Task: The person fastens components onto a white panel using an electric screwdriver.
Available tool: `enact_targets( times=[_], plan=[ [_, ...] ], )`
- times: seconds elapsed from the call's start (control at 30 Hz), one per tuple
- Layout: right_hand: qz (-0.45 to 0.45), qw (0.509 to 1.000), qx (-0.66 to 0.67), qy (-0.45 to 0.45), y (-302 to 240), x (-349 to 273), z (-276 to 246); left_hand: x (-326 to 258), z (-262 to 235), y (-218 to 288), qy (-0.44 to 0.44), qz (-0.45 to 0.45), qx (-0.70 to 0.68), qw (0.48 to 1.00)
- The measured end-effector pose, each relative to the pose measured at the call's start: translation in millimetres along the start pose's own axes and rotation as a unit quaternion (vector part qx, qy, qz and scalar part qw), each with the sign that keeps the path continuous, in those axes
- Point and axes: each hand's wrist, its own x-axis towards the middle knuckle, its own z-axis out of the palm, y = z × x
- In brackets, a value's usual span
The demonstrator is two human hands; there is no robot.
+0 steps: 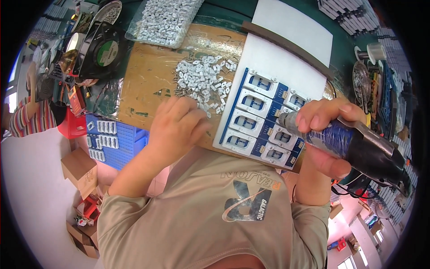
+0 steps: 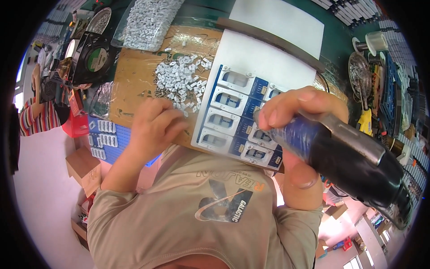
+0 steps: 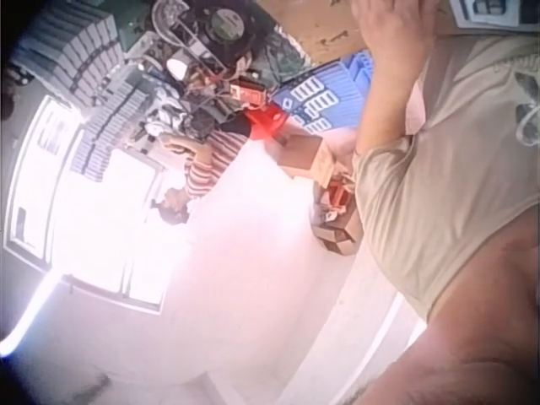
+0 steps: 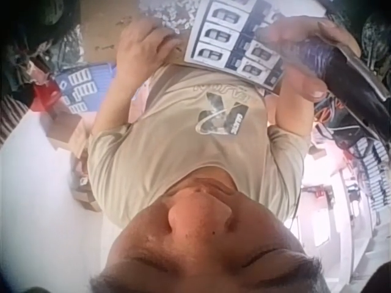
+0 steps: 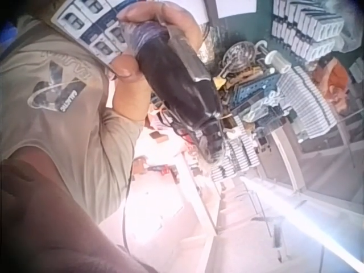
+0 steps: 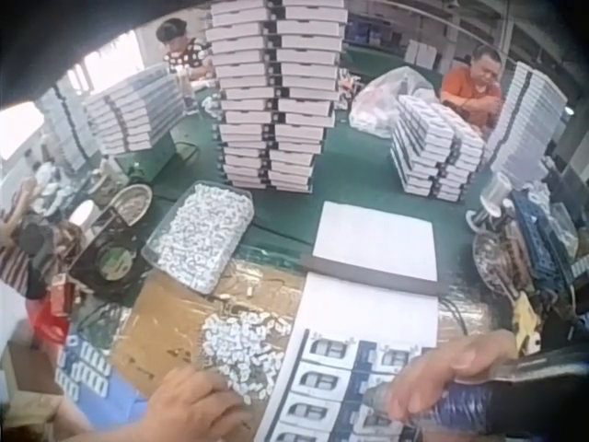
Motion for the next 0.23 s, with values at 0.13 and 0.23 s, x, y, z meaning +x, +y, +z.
enact_targets(
  times=[0.13,0.23],
  plan=[
    [0.007,1.0,0.004,0.007,-1.6,0.5,2.1,-0.8,4.4,0.5,0.005,-0.014,0.01,1.0],
    [0.005,1.0,0.008,0.003,-0.9,1.2,1.5,-1.6,6.9,-0.4,0.01,-0.006,0.013,1.0]
  ],
)
